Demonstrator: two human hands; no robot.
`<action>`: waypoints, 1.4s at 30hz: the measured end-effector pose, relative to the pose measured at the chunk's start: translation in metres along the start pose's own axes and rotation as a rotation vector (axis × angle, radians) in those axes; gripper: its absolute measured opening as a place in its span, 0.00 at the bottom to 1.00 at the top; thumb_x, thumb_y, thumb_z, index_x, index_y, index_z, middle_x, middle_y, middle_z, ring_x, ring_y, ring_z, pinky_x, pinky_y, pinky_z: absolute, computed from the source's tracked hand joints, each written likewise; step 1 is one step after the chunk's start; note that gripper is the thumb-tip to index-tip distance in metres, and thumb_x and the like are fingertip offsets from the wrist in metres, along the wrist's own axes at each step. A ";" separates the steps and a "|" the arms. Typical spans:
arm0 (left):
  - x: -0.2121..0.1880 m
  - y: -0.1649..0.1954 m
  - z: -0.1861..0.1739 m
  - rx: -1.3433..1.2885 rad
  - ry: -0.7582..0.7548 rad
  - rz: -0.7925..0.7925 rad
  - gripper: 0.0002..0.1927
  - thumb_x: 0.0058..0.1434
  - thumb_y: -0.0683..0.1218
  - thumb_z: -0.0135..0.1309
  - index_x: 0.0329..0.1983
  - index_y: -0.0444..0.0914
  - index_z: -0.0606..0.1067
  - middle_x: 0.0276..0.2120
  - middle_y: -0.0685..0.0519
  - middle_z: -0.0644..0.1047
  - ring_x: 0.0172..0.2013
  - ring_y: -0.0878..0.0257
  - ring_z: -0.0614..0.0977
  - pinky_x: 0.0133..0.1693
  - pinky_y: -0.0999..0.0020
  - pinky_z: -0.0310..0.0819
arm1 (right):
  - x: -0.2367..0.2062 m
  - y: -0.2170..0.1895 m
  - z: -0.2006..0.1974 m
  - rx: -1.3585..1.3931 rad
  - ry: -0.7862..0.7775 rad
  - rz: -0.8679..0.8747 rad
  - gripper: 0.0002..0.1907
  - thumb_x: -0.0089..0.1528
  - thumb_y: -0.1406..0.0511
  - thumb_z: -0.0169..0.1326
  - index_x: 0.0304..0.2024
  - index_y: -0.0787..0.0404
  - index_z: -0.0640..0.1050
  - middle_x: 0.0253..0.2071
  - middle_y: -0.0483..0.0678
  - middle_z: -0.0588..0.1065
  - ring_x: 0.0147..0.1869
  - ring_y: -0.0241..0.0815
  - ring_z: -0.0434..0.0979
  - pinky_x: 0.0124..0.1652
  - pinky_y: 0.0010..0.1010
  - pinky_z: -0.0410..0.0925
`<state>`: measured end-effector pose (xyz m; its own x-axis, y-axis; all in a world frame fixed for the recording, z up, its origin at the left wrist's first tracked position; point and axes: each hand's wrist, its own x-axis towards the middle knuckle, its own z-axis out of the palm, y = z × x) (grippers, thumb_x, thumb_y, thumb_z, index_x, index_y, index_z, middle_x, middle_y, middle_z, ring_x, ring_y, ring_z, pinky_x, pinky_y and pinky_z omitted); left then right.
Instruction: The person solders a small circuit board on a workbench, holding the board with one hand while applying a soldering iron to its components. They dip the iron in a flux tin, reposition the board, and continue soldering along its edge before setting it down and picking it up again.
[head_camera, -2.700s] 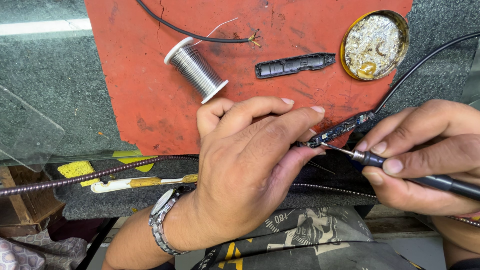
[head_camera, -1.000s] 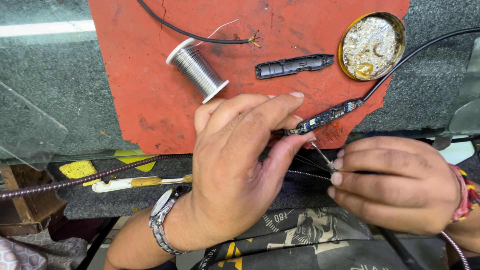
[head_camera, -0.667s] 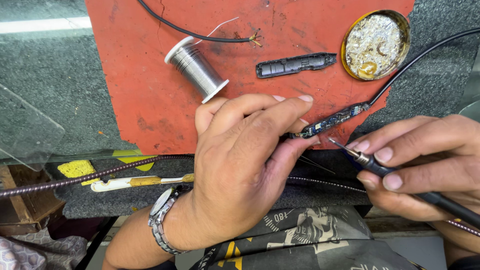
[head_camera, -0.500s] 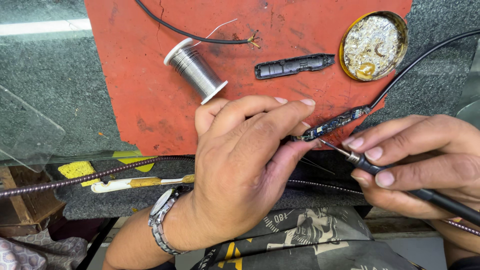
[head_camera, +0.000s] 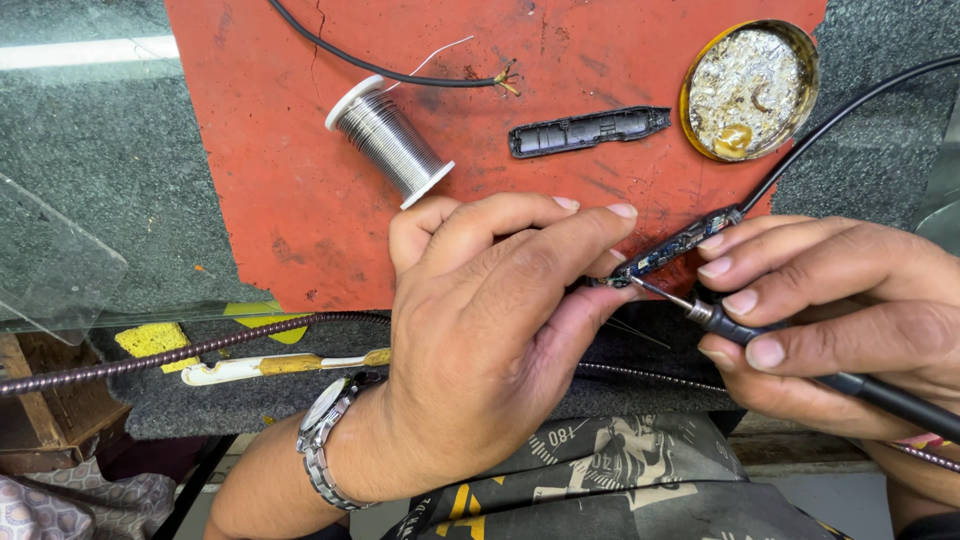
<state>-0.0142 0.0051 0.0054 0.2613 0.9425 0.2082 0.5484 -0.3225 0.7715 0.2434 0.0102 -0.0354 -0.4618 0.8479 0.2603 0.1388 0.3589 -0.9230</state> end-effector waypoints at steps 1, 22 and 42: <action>0.000 0.000 0.000 -0.002 -0.001 0.001 0.24 0.58 0.42 0.67 0.56 0.39 0.74 0.40 0.62 0.81 0.51 0.63 0.78 0.55 0.61 0.57 | 0.000 0.000 0.000 -0.002 -0.001 -0.003 0.11 0.54 0.70 0.66 0.30 0.53 0.76 0.42 0.42 0.74 0.53 0.47 0.81 0.59 0.53 0.77; 0.000 0.000 -0.001 -0.002 -0.008 0.007 0.24 0.59 0.42 0.67 0.57 0.39 0.74 0.40 0.62 0.81 0.51 0.64 0.78 0.55 0.61 0.57 | 0.000 -0.001 0.000 -0.027 -0.002 0.017 0.11 0.53 0.70 0.67 0.28 0.53 0.75 0.41 0.42 0.74 0.53 0.48 0.81 0.60 0.53 0.77; 0.000 0.001 -0.001 0.001 -0.005 0.002 0.24 0.58 0.42 0.67 0.56 0.39 0.74 0.40 0.62 0.81 0.50 0.64 0.78 0.55 0.61 0.57 | 0.004 -0.003 0.001 -0.029 0.005 0.005 0.12 0.54 0.70 0.66 0.30 0.53 0.75 0.41 0.43 0.74 0.53 0.48 0.81 0.59 0.53 0.77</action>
<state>-0.0144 0.0050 0.0063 0.2664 0.9414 0.2070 0.5488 -0.3247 0.7704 0.2401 0.0119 -0.0318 -0.4567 0.8516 0.2573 0.1667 0.3660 -0.9156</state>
